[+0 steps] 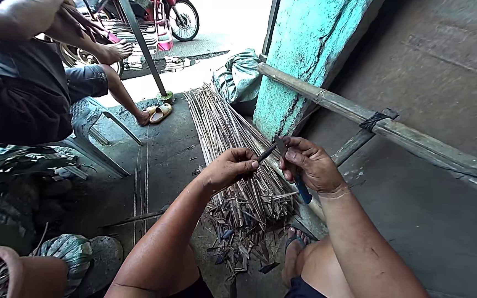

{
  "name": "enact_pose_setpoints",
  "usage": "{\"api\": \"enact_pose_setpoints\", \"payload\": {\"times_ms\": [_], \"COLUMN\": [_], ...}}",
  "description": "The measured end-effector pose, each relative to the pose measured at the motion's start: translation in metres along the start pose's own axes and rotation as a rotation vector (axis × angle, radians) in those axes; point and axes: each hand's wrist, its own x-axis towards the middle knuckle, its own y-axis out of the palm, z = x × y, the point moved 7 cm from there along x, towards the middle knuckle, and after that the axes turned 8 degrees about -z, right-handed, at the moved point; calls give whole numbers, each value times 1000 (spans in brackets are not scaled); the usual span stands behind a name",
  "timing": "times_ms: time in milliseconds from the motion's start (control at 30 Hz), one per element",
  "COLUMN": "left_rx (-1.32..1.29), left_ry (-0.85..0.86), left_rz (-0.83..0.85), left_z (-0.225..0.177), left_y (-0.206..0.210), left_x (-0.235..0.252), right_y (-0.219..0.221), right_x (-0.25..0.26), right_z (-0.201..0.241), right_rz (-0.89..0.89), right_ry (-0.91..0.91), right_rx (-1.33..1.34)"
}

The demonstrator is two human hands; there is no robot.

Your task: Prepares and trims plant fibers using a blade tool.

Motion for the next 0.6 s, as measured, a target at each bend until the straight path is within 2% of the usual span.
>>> {"api": "enact_pose_setpoints", "payload": {"times_ms": [133,267,600], "left_rx": [-37,-94,-172], "left_ry": [-2,-31,-84], "left_rz": [16,64,182], "left_z": [-2,-2,1], "left_y": [-4,4,12], "left_x": [1,-1,-2], "right_y": [13,27,18], "right_x": [-5,-7,-6], "right_z": [-15,-27,-20], "right_rz": [167,231,243], "right_ry": [105,186,67], "right_rx": [-110,-123,-183]}}
